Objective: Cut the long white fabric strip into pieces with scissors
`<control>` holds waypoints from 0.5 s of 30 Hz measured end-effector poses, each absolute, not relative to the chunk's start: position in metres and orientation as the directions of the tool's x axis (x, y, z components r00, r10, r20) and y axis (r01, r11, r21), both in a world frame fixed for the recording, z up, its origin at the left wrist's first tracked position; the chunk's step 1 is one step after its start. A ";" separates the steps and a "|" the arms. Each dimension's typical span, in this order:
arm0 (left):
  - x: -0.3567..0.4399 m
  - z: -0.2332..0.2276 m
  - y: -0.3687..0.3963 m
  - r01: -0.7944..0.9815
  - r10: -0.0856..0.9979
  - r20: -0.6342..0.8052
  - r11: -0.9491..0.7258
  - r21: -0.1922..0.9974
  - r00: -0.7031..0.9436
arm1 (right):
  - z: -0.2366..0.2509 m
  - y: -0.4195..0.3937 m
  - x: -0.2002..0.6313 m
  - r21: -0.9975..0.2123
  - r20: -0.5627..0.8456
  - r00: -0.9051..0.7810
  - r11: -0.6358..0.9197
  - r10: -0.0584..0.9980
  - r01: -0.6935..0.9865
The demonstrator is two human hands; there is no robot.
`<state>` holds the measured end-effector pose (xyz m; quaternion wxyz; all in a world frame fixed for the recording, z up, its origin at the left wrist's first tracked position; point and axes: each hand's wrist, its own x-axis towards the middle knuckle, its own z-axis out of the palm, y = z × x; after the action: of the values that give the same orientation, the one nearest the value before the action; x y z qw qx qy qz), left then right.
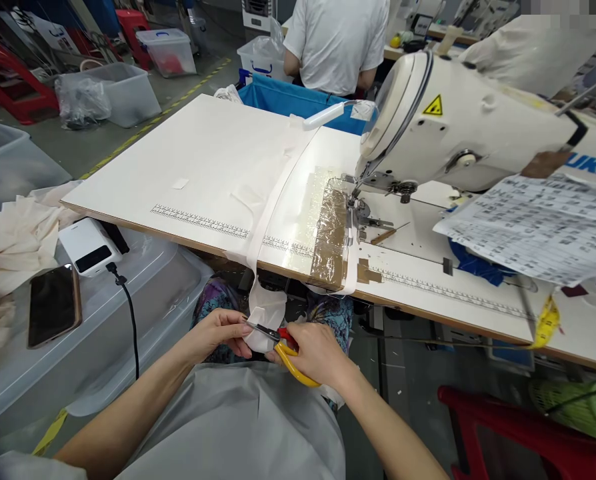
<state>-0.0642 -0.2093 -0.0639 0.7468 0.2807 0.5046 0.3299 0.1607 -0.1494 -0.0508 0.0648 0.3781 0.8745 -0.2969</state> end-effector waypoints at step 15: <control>-0.044 0.000 -0.136 0.547 0.923 -0.164 -0.058 0.835 0.349 | -0.070 -0.186 0.166 -0.891 0.016 -0.523 0.249 0.852 0.379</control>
<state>-0.0435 -0.1355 -0.0002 0.4374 0.6952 0.5287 0.2145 0.1658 -0.1860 -0.0703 -0.2611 0.4124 0.7460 -0.4531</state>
